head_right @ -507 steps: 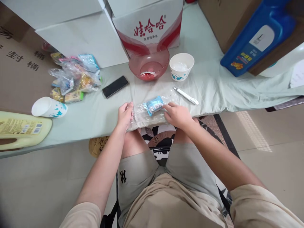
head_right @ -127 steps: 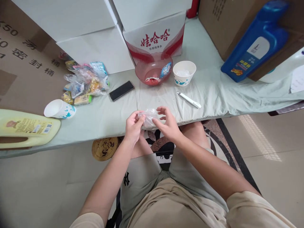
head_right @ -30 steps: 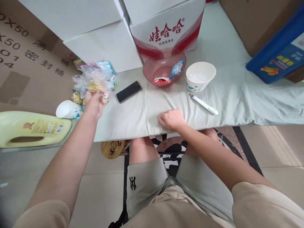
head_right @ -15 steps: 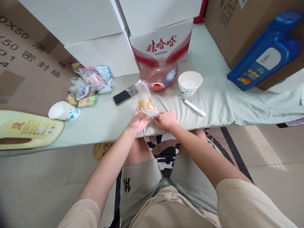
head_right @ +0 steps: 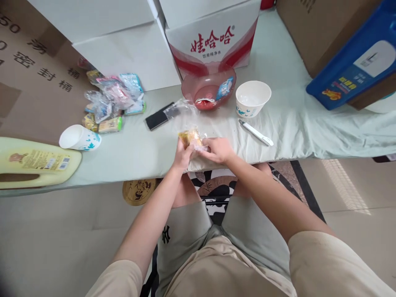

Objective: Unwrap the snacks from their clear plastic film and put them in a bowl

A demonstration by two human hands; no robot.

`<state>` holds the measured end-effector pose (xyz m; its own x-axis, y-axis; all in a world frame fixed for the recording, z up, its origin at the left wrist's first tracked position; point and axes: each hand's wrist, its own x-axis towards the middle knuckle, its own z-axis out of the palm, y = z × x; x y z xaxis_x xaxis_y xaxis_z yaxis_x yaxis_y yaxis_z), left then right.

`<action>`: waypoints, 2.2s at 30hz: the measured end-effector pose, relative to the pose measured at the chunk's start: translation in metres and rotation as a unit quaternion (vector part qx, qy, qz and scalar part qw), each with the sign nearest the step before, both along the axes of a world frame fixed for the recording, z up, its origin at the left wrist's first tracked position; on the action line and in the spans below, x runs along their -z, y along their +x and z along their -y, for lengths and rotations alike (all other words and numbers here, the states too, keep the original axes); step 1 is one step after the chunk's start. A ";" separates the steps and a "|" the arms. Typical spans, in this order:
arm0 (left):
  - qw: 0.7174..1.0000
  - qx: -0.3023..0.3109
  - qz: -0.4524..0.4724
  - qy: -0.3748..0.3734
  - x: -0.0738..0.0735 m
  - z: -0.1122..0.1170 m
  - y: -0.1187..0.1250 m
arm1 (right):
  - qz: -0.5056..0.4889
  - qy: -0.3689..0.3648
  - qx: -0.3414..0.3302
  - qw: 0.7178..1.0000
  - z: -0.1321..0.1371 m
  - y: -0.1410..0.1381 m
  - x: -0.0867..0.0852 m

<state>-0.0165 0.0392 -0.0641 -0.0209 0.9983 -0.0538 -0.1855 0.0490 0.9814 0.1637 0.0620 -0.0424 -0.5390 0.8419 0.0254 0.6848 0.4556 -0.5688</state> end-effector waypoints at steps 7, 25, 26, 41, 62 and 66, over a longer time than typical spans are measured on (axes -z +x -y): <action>0.999 0.027 -0.006 0.039 -0.002 0.007 0.004 | 0.030 -0.015 0.037 0.999 -0.002 -0.003 -0.002; 0.995 0.010 -0.103 0.001 -0.005 0.006 0.009 | -0.316 -0.071 0.054 0.944 -0.019 0.003 -0.025; 0.997 0.011 -0.080 -0.005 -0.005 0.005 0.009 | -0.303 -0.045 0.066 0.950 -0.014 0.003 -0.028; 0.995 0.050 0.030 -0.076 -0.020 -0.001 0.001 | -0.117 0.107 0.039 0.987 0.026 -0.002 0.004; 0.997 -0.005 0.067 -0.021 -0.013 0.005 0.002 | -0.105 0.241 0.200 0.944 0.044 0.050 0.016; 0.998 0.017 0.053 -0.004 -0.007 0.003 0.000 | 0.009 0.229 0.332 0.915 0.029 0.106 0.016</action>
